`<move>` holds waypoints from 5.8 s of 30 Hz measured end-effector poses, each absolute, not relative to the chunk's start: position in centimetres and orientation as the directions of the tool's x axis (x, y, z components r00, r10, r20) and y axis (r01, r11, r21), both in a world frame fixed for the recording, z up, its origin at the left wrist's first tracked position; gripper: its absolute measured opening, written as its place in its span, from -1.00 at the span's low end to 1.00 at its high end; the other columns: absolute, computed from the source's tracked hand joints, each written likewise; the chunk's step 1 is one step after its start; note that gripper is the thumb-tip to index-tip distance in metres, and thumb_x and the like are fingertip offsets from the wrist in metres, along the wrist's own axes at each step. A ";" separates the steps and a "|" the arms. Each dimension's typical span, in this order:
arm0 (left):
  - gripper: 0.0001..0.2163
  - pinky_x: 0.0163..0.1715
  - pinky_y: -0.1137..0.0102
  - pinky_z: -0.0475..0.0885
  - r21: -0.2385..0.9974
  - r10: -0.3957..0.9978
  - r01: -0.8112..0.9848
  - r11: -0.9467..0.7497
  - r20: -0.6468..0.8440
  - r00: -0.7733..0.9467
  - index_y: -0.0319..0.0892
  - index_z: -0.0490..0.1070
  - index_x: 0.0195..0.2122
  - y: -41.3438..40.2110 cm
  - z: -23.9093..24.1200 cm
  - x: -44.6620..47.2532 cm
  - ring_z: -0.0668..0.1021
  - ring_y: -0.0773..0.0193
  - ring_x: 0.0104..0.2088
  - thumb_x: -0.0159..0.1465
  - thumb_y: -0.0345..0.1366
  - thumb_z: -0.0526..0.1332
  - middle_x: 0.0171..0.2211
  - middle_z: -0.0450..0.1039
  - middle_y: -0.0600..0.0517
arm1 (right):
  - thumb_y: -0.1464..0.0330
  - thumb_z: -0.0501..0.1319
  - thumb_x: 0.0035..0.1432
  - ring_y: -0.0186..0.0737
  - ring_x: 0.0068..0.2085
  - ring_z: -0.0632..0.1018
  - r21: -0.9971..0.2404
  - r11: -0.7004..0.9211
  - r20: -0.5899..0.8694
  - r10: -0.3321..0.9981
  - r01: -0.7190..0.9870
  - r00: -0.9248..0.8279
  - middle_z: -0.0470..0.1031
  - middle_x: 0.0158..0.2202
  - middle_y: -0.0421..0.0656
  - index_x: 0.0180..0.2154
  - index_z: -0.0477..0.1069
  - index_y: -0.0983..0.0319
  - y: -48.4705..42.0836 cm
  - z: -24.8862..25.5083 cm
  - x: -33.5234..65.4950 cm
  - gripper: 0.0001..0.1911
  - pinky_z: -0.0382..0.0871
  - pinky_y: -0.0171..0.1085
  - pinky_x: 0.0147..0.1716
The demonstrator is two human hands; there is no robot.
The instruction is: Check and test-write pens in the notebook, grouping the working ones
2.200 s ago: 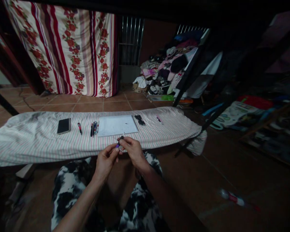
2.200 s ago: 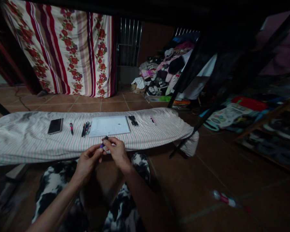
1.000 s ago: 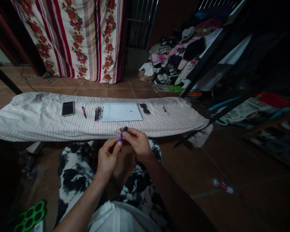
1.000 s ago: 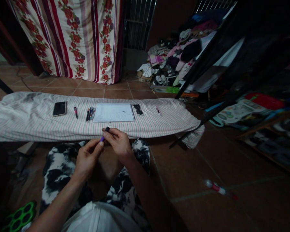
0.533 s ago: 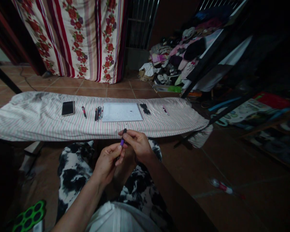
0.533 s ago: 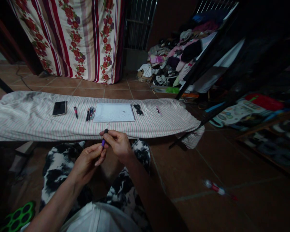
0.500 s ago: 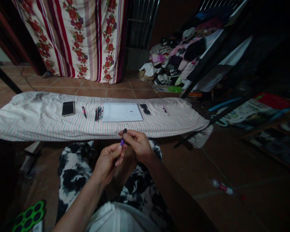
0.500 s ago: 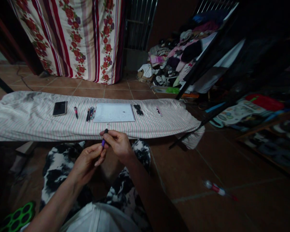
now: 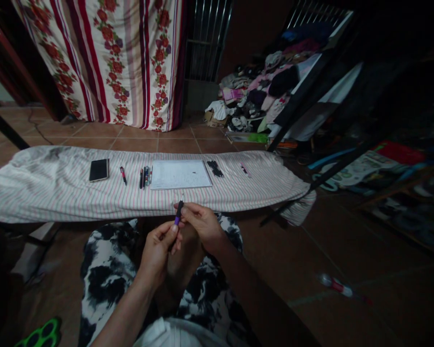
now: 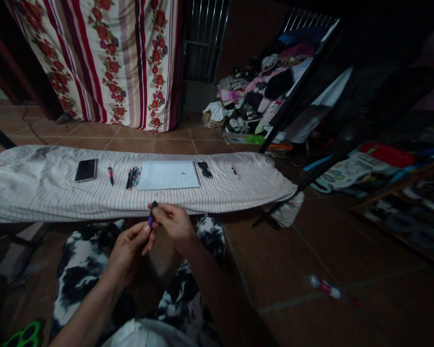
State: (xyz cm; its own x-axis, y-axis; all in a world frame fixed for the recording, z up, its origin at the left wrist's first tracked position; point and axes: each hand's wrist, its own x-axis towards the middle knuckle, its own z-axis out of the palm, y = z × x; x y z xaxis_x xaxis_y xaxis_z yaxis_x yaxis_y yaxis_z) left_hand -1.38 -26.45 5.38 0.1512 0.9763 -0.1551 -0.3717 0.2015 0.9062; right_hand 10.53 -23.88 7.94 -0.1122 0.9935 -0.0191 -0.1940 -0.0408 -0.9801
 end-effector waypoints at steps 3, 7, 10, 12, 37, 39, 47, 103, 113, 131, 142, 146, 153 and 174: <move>-0.76 -0.67 0.56 0.07 0.893 0.961 -0.373 0.253 -0.188 0.203 -0.29 0.50 -0.38 -26.4 5.4 -1.6 0.23 0.51 -0.66 0.07 -0.18 0.28 -0.64 0.28 0.12 | 0.18 0.31 -0.10 -0.39 -0.44 0.43 -0.974 -0.048 -0.023 0.993 -0.220 -0.113 0.47 -0.45 -0.20 -0.29 0.51 0.29 -23.6 7.7 10.9 -0.64 0.30 -0.34 -0.37; -0.75 -0.66 0.55 0.08 0.893 0.953 -0.345 0.288 -0.231 0.198 -0.27 0.51 -0.37 -26.2 5.0 -1.7 0.24 0.50 -0.66 0.04 -0.17 0.30 -0.64 0.29 0.11 | 0.21 0.35 -0.18 -0.36 -0.41 0.46 -0.961 -0.089 -0.069 0.994 -0.260 -0.084 0.52 -0.41 -0.16 -0.32 0.52 0.27 -23.3 7.3 10.9 -0.65 0.32 -0.31 -0.34; -0.73 -0.61 0.53 0.14 0.912 0.959 -0.301 0.278 -0.246 0.141 -0.25 0.52 -0.34 -26.0 4.4 -1.7 0.28 0.47 -0.63 0.01 -0.16 0.32 -0.62 0.33 0.10 | 0.20 0.34 -0.17 -0.40 -0.48 0.44 -0.963 -0.084 -0.068 0.995 -0.256 -0.071 0.50 -0.45 -0.19 -0.35 0.51 0.27 -23.1 7.0 10.6 -0.67 0.32 -0.33 -0.39; -0.72 -0.60 0.53 0.14 0.921 0.964 -0.287 0.265 -0.245 0.105 -0.24 0.52 -0.34 -25.8 4.0 -1.6 0.28 0.46 -0.61 0.01 -0.15 0.33 -0.62 0.33 0.10 | 0.18 0.33 -0.16 -0.41 -0.51 0.43 -0.965 -0.074 -0.064 0.997 -0.252 -0.048 0.48 -0.47 -0.21 -0.36 0.50 0.27 -22.9 6.7 10.5 -0.67 0.30 -0.35 -0.43; -0.69 -0.62 0.57 0.15 0.796 0.877 -0.377 0.473 -0.467 0.113 -0.26 0.47 -0.52 -18.4 1.8 1.0 0.26 0.49 -0.63 -0.10 -0.09 0.37 -0.66 0.27 0.12 | 0.28 0.16 0.03 -0.28 -0.34 0.51 -0.948 -0.002 0.038 0.992 0.319 0.120 0.54 -0.34 -0.13 -0.21 0.47 0.25 -8.9 -0.9 17.6 -0.71 0.37 -0.29 -0.33; -0.68 -0.63 0.57 0.15 0.782 0.860 -0.374 0.499 -0.499 0.104 -0.27 0.49 -0.47 -17.5 1.1 1.1 0.27 0.50 -0.63 -0.11 -0.09 0.38 -0.65 0.30 0.11 | 0.34 0.12 0.05 -0.28 -0.31 0.52 -0.852 -0.006 0.101 0.979 0.524 0.175 0.54 -0.30 -0.15 -0.22 0.48 0.22 -6.2 -1.6 18.9 -0.75 0.36 -0.28 -0.26; -0.66 -0.63 0.58 0.13 0.733 0.824 -0.400 0.550 -0.555 0.114 -0.26 0.51 -0.40 -14.5 -1.0 1.3 0.26 0.52 -0.64 -0.09 -0.09 0.37 -0.65 0.28 0.13 | 0.42 0.12 0.09 -0.25 -0.16 0.47 -0.521 0.011 0.169 0.981 0.854 0.091 0.47 -0.16 -0.09 -0.18 0.49 0.20 0.6 -2.0 20.1 -0.74 0.25 -0.32 -0.12; -0.57 -0.62 0.51 0.11 0.923 0.951 -0.234 0.306 -0.286 0.115 -0.30 0.49 -0.38 -23.0 6.5 -0.1 0.26 0.46 -0.66 -0.12 0.00 0.33 -0.65 0.30 0.12 | 0.30 0.42 -0.27 -0.38 -0.40 0.55 -0.916 -0.155 -0.168 0.986 -0.371 0.001 0.53 -0.45 -0.20 -0.41 0.52 0.26 -18.1 10.0 14.5 -0.72 0.41 -0.44 -0.41; -0.57 -0.63 0.51 0.13 0.923 0.953 -0.235 0.303 -0.290 0.089 -0.31 0.48 -0.40 -23.3 6.9 -0.3 0.27 0.47 -0.68 -0.15 -0.02 0.33 -0.67 0.30 0.12 | 0.30 0.41 -0.25 -0.38 -0.40 0.54 -0.945 -0.132 -0.139 0.990 -0.299 0.003 0.53 -0.43 -0.19 -0.40 0.53 0.25 -18.7 10.2 14.4 -0.73 0.42 -0.42 -0.41; -0.63 -0.60 0.50 0.15 0.962 0.978 -0.182 0.205 -0.195 0.070 -0.29 0.51 -0.36 -23.8 7.4 -1.5 0.28 0.43 -0.62 -0.05 -0.07 0.29 -0.64 0.30 0.10 | 0.31 0.41 -0.29 -0.34 -0.37 0.48 -0.983 -0.078 -0.078 0.997 -0.163 -0.006 0.51 -0.35 -0.16 -0.45 0.53 0.25 -19.8 11.3 13.0 -0.75 0.40 -0.34 -0.41; -0.74 -0.52 0.46 0.27 0.997 0.997 0.066 -0.043 0.046 -0.055 -0.22 0.54 -0.30 -24.5 6.6 -1.9 0.40 0.29 -0.51 0.08 -0.17 0.19 -0.52 0.43 0.02 | 0.21 0.40 -0.27 -0.44 -0.55 0.35 -0.997 -0.061 -0.062 0.998 -0.044 0.020 0.36 -0.61 -0.29 -0.53 0.42 0.28 -20.4 11.3 12.4 -0.70 0.22 -0.40 -0.54; -0.73 -0.51 0.45 0.28 0.994 0.994 0.077 -0.075 0.081 -0.072 -0.19 0.54 -0.28 -24.7 6.0 -1.8 0.43 0.27 -0.50 0.09 -0.15 0.19 -0.48 0.46 0.00 | 0.17 0.38 -0.24 -0.44 -0.56 0.31 -0.999 -0.032 -0.032 0.999 -0.012 0.027 0.30 -0.62 -0.31 -0.54 0.36 0.26 -20.5 10.8 11.8 -0.67 0.18 -0.42 -0.61; -0.61 -0.61 0.49 0.16 0.972 0.988 -0.175 0.156 -0.154 0.025 -0.28 0.50 -0.34 -24.8 6.3 -2.1 0.31 0.40 -0.64 -0.03 -0.03 0.28 -0.64 0.33 0.09 | 0.14 0.33 -0.15 -0.39 -0.43 0.41 -0.980 -0.092 -0.074 0.991 -0.174 -0.109 0.41 -0.40 -0.19 -0.37 0.47 0.25 -21.0 11.0 11.8 -0.66 0.19 -0.46 -0.62; -0.69 -0.60 0.48 0.20 0.983 0.992 -0.141 0.117 -0.121 -0.021 -0.24 0.55 -0.39 -25.5 6.9 -2.0 0.34 0.37 -0.61 -0.06 -0.10 0.30 -0.63 0.36 0.07 | 0.26 0.41 -0.29 -0.36 -0.42 0.40 -0.974 -0.064 -0.062 0.998 -0.216 -0.016 0.47 -0.49 -0.23 -0.58 0.45 0.24 -21.3 10.2 11.9 -0.77 0.22 -0.33 -0.36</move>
State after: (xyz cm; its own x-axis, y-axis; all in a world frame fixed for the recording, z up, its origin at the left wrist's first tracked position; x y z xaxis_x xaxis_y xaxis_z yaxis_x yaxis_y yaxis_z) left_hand -1.96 -25.54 6.88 -0.0208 0.9924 -0.1210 -0.1413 0.1169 0.9830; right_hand 11.89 -21.28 10.15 -0.0161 0.9980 -0.0617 -0.2160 -0.0637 -0.9743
